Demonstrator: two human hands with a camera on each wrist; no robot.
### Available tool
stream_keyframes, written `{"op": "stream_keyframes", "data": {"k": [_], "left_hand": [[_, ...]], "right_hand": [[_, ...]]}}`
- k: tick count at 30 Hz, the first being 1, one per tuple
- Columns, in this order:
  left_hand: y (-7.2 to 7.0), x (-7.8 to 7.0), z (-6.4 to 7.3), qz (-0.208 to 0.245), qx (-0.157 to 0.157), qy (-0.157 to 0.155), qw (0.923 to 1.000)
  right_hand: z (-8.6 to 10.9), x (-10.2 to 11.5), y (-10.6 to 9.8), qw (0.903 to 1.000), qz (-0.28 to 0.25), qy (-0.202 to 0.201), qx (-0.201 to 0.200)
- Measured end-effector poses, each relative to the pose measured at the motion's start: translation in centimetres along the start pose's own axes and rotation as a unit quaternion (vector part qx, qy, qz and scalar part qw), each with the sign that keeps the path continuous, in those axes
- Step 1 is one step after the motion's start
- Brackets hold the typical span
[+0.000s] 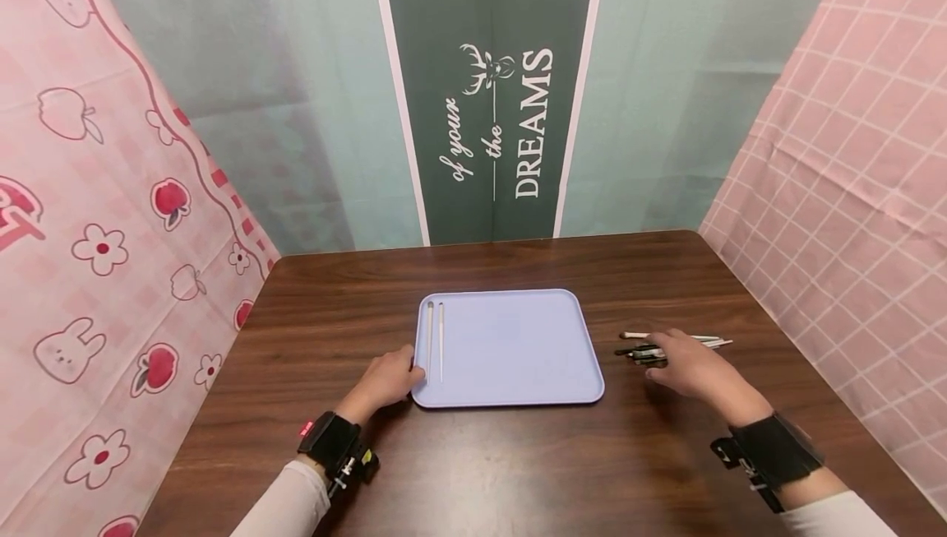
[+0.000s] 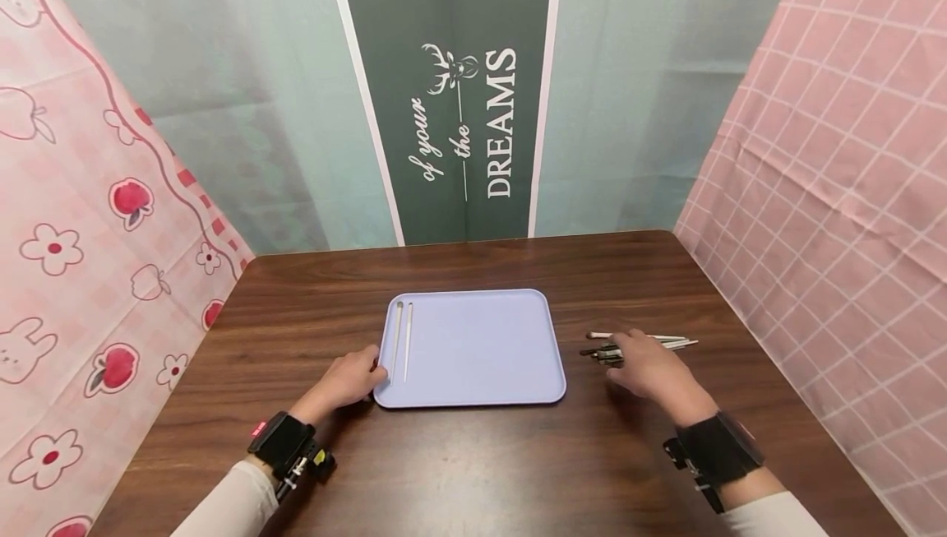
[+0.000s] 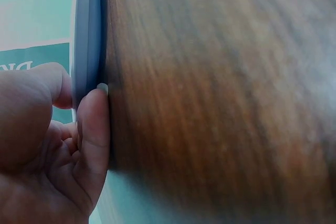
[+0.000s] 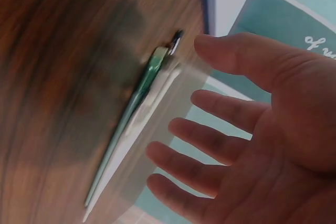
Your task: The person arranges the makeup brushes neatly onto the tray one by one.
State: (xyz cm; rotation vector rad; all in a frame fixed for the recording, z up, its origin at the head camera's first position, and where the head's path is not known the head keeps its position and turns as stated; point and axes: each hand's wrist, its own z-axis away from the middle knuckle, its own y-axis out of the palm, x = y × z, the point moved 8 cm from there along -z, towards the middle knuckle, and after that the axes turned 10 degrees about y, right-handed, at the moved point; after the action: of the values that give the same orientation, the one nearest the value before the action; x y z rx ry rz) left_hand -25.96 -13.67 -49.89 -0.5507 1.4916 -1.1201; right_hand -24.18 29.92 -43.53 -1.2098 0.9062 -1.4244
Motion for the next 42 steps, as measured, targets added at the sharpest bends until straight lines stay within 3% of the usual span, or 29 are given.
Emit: {"op": "stream_keyframes", "data": {"k": [14, 33, 42], "left_hand": [[0.0, 0.0, -0.1, -0.033, -0.010, 0.017, 0.9993], [0.3, 0.3, -0.2, -0.022, -0.007, 0.014, 0.9996], [0.1, 0.3, -0.2, -0.018, -0.006, 0.007, 0.9998]], "right_hand": [[-0.1, -2.5, 0.4, 0.9997, 0.006, 0.016, 0.020], [-0.8, -3.6, 0.9, 0.9996, 0.015, -0.020, -0.013], [-1.1, -3.7, 0.7, 0.9965, 0.018, -0.049, -0.066]]}}
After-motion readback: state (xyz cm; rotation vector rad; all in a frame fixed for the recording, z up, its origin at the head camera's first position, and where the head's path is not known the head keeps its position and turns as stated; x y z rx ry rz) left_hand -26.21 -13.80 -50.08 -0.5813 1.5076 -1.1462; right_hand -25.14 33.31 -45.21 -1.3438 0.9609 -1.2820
